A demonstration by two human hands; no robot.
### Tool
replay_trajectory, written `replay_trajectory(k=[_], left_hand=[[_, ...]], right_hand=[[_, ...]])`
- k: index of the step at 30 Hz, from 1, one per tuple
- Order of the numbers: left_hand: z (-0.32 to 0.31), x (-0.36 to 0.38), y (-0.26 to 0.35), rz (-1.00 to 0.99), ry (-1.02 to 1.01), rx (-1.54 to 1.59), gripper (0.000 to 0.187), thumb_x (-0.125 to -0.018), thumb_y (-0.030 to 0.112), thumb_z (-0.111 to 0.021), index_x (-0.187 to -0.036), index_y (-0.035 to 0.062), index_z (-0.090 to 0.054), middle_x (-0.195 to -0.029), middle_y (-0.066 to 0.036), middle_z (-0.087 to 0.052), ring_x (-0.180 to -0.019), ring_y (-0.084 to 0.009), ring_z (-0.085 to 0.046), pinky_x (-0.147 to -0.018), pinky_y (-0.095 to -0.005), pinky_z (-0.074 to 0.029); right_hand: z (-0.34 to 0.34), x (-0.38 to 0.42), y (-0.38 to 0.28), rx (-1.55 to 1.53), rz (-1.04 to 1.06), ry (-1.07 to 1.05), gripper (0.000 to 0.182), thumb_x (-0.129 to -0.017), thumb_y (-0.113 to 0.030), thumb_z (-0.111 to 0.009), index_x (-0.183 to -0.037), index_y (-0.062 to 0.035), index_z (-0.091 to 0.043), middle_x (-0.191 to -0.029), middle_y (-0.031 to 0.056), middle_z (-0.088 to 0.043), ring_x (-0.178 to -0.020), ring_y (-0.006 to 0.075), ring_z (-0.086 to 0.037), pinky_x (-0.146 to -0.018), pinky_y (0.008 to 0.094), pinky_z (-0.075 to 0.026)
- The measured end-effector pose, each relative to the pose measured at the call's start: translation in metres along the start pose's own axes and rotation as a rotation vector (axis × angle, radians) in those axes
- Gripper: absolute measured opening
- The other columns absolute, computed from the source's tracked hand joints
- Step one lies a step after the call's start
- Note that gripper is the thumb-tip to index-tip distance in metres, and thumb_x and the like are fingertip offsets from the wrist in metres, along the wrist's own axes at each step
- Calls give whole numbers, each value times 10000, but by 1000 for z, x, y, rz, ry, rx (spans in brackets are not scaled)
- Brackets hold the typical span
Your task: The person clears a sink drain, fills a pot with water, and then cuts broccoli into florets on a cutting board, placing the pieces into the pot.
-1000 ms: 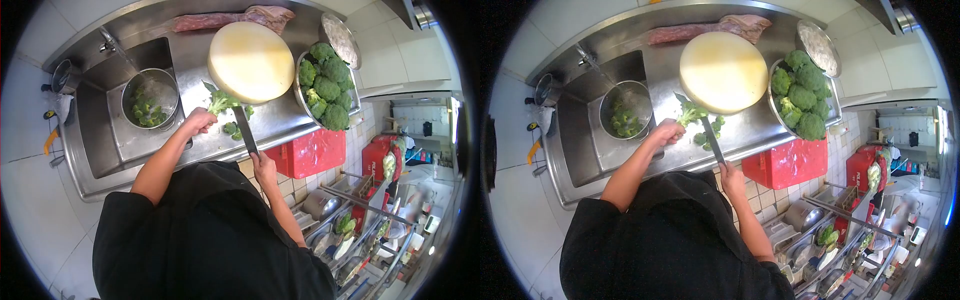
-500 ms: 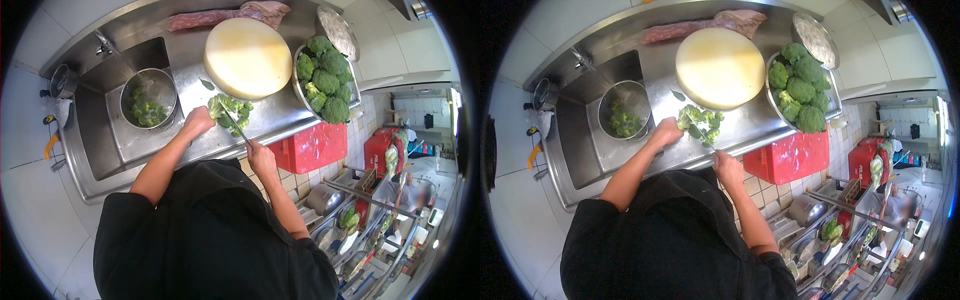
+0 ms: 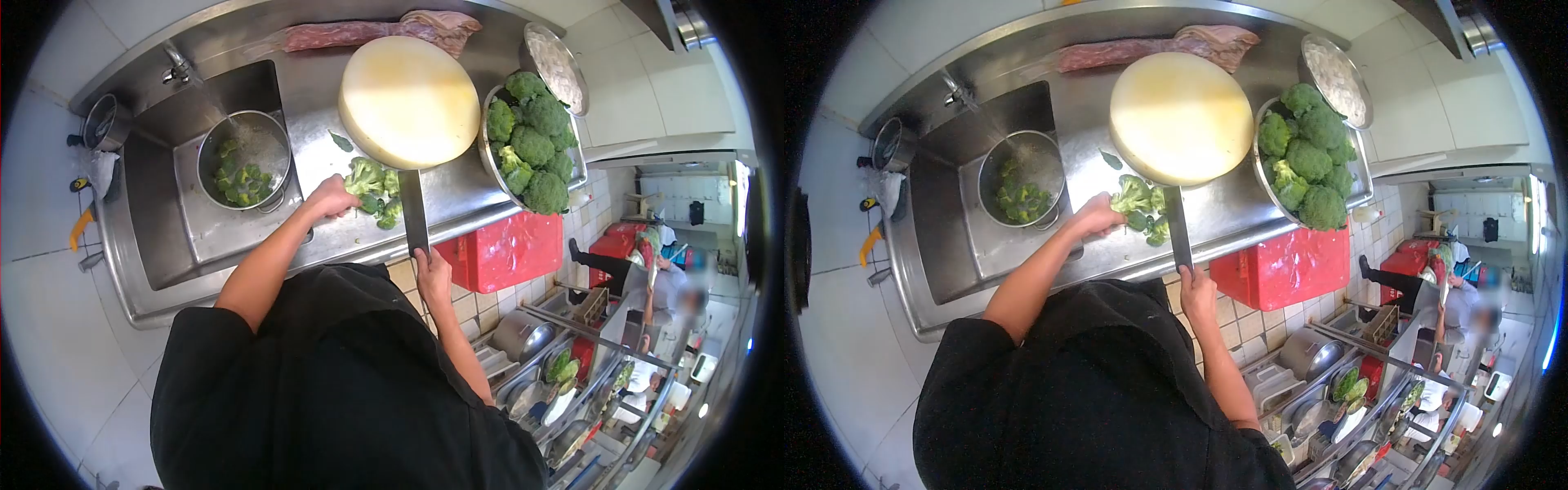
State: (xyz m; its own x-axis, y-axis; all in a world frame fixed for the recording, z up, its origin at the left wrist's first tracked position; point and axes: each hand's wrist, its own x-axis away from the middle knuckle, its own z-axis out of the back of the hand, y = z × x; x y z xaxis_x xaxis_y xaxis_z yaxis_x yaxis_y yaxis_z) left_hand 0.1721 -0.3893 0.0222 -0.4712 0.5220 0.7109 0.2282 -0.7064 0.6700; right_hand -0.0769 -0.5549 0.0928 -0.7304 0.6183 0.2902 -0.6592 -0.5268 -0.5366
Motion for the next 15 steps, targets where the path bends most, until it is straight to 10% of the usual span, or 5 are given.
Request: replay_trajectory(k=[3,15], left_hand=[[-17,17,4,-243,489,-335,351,-813,174,-694,-1032,-61,-552,-949,-255,-699,-861,-394,-709,-725,-476,-566],[-25,22,-7,-410,659,-535,263,-783,30,-591,-1041,28,-542,-958,-194,-639,-914,-408,-650,-760,-516,-530]], right_hand=[[8,1,-11,26,82,35,286,-991,-285,-579,-1017,-18,-676,-782,301,-631,-813,491,-636,-678,548,-492],[5,-3,-62,276,248,-42,272,-996,-296,-551,-1087,-61,-654,-843,245,-688,-814,454,-665,-729,549,-521]])
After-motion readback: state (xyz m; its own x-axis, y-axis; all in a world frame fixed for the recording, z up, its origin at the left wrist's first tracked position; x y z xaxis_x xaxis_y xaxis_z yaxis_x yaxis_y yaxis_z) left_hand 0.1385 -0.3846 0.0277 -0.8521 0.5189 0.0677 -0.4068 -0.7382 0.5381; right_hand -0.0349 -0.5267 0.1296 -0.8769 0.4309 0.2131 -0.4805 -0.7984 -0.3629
